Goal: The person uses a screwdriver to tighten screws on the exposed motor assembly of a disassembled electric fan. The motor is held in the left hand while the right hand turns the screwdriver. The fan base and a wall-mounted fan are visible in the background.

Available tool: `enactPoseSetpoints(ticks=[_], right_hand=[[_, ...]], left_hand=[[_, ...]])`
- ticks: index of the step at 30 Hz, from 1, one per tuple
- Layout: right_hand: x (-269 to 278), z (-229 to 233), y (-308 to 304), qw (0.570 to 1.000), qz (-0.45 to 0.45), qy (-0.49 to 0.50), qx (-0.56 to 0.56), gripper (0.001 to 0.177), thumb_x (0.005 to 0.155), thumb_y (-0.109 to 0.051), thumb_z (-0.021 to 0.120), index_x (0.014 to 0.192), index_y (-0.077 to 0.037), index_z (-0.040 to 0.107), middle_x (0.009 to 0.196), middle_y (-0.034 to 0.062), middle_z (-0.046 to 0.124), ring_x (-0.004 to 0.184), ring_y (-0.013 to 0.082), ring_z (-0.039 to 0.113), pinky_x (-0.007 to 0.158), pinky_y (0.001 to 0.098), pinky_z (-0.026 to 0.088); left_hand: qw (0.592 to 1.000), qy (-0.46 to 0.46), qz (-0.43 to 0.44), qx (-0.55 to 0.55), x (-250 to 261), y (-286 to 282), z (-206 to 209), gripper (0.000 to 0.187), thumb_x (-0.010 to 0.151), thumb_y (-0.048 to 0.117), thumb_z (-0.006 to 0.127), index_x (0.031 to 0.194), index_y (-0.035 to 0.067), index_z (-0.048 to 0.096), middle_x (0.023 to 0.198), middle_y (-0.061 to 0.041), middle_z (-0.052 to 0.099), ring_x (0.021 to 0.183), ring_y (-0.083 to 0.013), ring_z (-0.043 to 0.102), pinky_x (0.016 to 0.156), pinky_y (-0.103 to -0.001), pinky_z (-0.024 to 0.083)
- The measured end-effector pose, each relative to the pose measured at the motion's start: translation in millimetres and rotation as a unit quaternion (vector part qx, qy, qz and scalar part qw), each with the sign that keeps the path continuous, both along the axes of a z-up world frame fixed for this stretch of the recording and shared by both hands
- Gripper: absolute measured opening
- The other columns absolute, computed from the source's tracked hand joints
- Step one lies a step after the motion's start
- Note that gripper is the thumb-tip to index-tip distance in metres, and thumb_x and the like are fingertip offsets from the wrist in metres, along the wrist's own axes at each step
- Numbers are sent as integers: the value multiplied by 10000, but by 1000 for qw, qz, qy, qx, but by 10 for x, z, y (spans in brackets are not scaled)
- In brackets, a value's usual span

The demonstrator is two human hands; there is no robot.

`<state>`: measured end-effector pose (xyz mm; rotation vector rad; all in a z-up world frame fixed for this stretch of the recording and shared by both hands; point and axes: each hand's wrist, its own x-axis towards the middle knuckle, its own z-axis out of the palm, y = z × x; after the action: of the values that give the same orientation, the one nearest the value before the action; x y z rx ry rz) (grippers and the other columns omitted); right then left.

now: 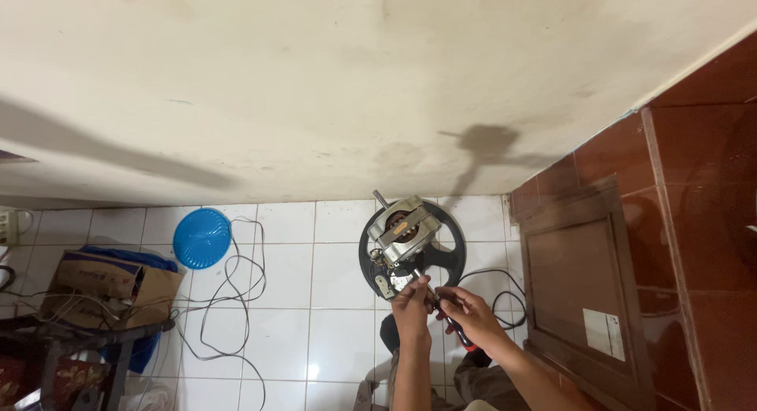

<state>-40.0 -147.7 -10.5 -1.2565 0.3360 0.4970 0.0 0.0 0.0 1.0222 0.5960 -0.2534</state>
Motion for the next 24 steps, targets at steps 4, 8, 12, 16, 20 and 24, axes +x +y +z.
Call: enactPoseSetpoints(ticks=[4,8,12,16,20,24], right_hand=[[-89,160,92,975,8,-69,-210,575,853,-305,766,1311,-47,533,1005,92,705,884,183,681,715,366,590],[-297,303,213,925,-27,-142,-352,541,798,-255,851,1162,-33,518,901,83,706,806,143,677,698,300,553],[-356,275,282,922,-79,-109,-364,361,846,-240,790,1065,-38,587,761,58,690,656,125,629,604,288,517],[-378,75,310,946,-107,-101,-289,200,919,-216,716,1015,-47,669,739,33,651,619,108,532,554,274,449],[-333,-113,330,977,-108,-30,-183,272,1028,-269,620,990,-11,697,726,40,591,589,108,498,540,267,420],[-222,-130,379,968,-137,-63,-199,392,839,-181,783,1140,-100,545,823,1,705,700,46,679,620,227,548]], left_hand=[[999,39,21,1,54,-63,11,172,935,132,704,973,-25,762,662,-13,584,564,-96,474,539,-249,371],[998,55,37,-3,111,-84,65,166,923,158,709,917,-1,758,660,-13,581,534,-96,459,511,-253,356],[998,58,30,15,165,-78,136,170,922,165,736,871,6,766,659,-20,593,521,-84,467,504,-240,372],[999,15,20,41,214,-46,205,213,927,162,724,843,-32,745,635,-31,577,493,-94,435,473,-258,333],[994,12,2,105,181,-15,279,232,939,191,701,927,-27,781,635,-27,554,523,-96,440,498,-273,349],[986,-9,-29,164,186,-10,282,280,947,232,663,1043,0,788,717,-8,687,660,-82,575,650,-259,468]])
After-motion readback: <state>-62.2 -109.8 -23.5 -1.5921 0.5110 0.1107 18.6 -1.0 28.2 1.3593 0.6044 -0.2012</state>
